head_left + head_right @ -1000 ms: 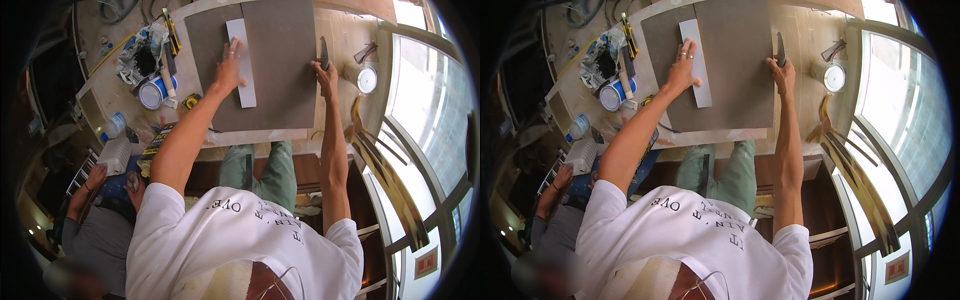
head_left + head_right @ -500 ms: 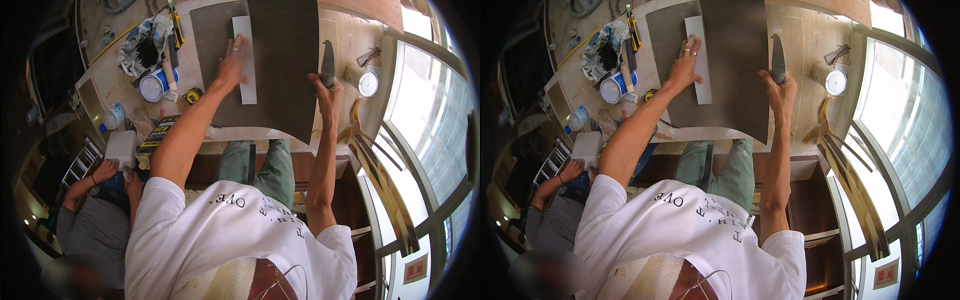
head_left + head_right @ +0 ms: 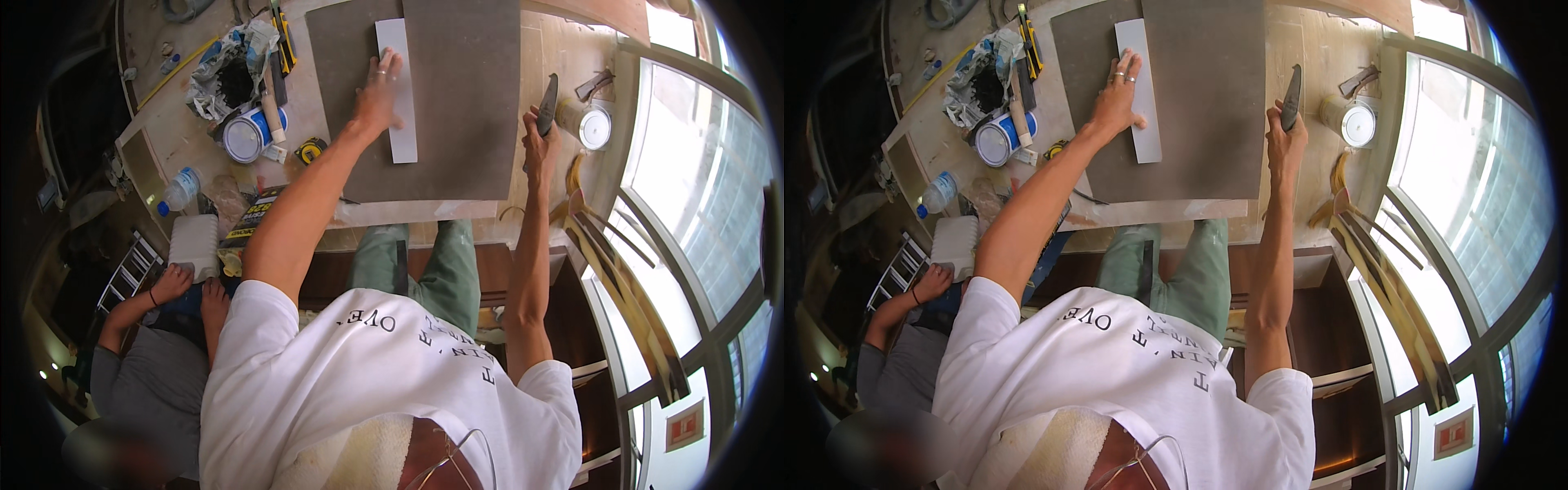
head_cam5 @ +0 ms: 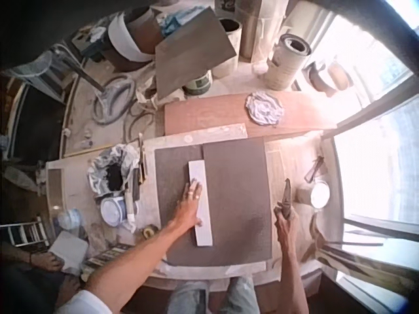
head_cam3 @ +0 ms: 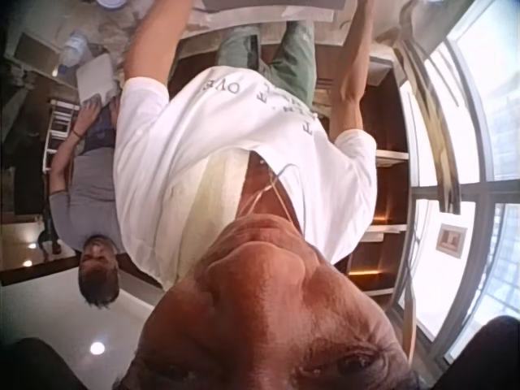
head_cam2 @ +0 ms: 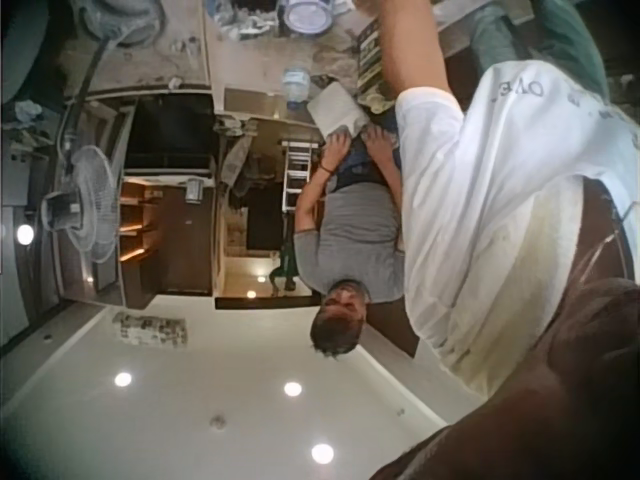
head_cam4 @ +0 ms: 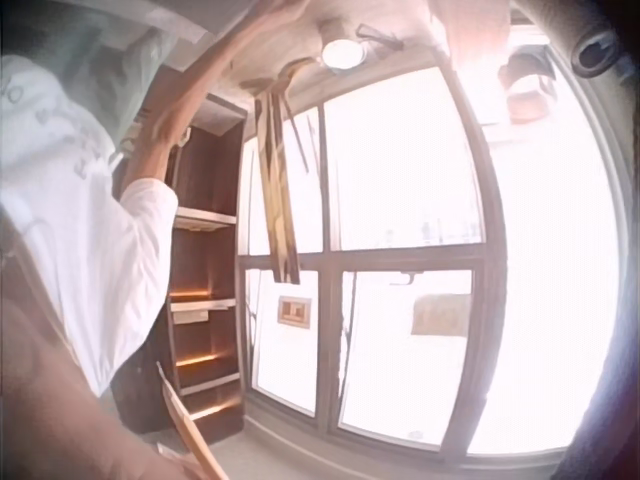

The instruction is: The person uses a utility knife to cut a strip of white material along a straight edge on a workbench. They then lift a brown sheet, move it, and place it back down before continuing to cut and handle the material.

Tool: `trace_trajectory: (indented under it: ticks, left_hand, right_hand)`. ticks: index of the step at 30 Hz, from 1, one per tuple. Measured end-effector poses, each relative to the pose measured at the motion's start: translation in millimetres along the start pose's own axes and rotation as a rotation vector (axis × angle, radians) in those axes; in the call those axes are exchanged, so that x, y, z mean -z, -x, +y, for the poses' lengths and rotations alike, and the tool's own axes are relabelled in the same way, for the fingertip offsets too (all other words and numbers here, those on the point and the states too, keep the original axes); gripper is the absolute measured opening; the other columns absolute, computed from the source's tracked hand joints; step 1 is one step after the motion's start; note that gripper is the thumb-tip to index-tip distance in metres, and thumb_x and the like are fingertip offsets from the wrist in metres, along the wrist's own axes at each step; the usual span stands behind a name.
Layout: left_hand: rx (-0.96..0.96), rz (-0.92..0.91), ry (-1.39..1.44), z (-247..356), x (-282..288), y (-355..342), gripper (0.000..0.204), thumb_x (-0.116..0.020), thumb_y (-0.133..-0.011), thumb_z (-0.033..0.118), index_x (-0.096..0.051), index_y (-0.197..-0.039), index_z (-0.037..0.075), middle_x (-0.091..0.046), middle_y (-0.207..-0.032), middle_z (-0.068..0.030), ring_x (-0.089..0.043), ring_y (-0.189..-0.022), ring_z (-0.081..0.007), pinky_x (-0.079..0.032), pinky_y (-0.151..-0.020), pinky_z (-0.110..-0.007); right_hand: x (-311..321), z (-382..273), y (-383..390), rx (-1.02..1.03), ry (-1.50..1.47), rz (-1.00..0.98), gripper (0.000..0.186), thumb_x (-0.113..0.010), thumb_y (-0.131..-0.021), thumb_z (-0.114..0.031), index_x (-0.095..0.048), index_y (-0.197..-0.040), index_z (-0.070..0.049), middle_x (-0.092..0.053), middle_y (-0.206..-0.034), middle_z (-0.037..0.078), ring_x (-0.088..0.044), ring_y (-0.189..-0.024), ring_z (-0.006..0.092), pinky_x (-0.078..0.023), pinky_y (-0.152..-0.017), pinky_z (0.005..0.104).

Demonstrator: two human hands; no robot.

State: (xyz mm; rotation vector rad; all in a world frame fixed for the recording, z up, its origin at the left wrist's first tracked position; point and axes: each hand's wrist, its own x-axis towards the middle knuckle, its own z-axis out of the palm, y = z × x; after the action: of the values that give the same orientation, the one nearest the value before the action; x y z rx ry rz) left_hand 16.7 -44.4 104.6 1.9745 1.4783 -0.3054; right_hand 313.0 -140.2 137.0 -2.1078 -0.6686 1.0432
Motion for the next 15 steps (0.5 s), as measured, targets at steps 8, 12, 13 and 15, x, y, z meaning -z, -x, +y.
trace_trajectory:
  ticks: [8, 12, 13, 15]
  left_hand:
    - [-0.016, 0.031, 0.018, -3, -3, 8, 0.135, -0.095, -0.05, 0.018, -0.01, -0.156, 0.01, -0.006, -0.164, -0.0067, -0.017, -0.149, -0.034, -0.045, -0.111, -0.043]
    - [0.027, 0.003, 0.022, 10, 7, 9, 0.134, -0.095, -0.048, 0.016, -0.014, -0.155, 0.009, -0.01, -0.163, -0.0075, -0.019, -0.148, -0.0374, -0.039, -0.113, -0.052]
    - [0.049, -0.003, -0.035, 19, 11, 8, 0.132, -0.094, -0.049, 0.016, -0.016, -0.155, 0.008, -0.012, -0.162, -0.008, -0.02, -0.147, -0.0385, -0.038, -0.112, -0.056]
    - [0.09, 0.043, -0.095, 26, 5, 13, 0.12, -0.091, -0.059, 0.015, -0.019, -0.154, 0.007, -0.014, -0.162, -0.0086, -0.021, -0.147, -0.0404, -0.038, -0.109, -0.061]
  right_hand:
    - [3, 69, 91, -0.074, -0.074, 0.085, 0.035, -0.068, -0.093, -0.027, -0.065, -0.116, -0.001, -0.057, -0.076, -0.001, -0.048, -0.059, 0.0064, -0.038, -0.051, 0.0224]
    - [2, 89, 116, -0.123, -0.142, 0.01, 0.029, -0.067, -0.094, -0.023, -0.065, -0.116, -0.004, -0.057, -0.081, -0.003, -0.045, -0.06, 0.0048, -0.036, -0.051, 0.0216]
    - [5, 88, 118, -0.14, -0.147, -0.022, 0.029, -0.067, -0.094, -0.025, -0.066, -0.116, -0.005, -0.057, -0.082, -0.004, -0.045, -0.061, 0.0049, -0.039, -0.053, 0.0217]
    - [9, 77, 117, -0.125, -0.142, -0.131, 0.03, -0.067, -0.095, -0.025, -0.066, -0.116, -0.005, -0.057, -0.083, -0.003, -0.046, -0.062, 0.0057, -0.04, -0.054, 0.0228]
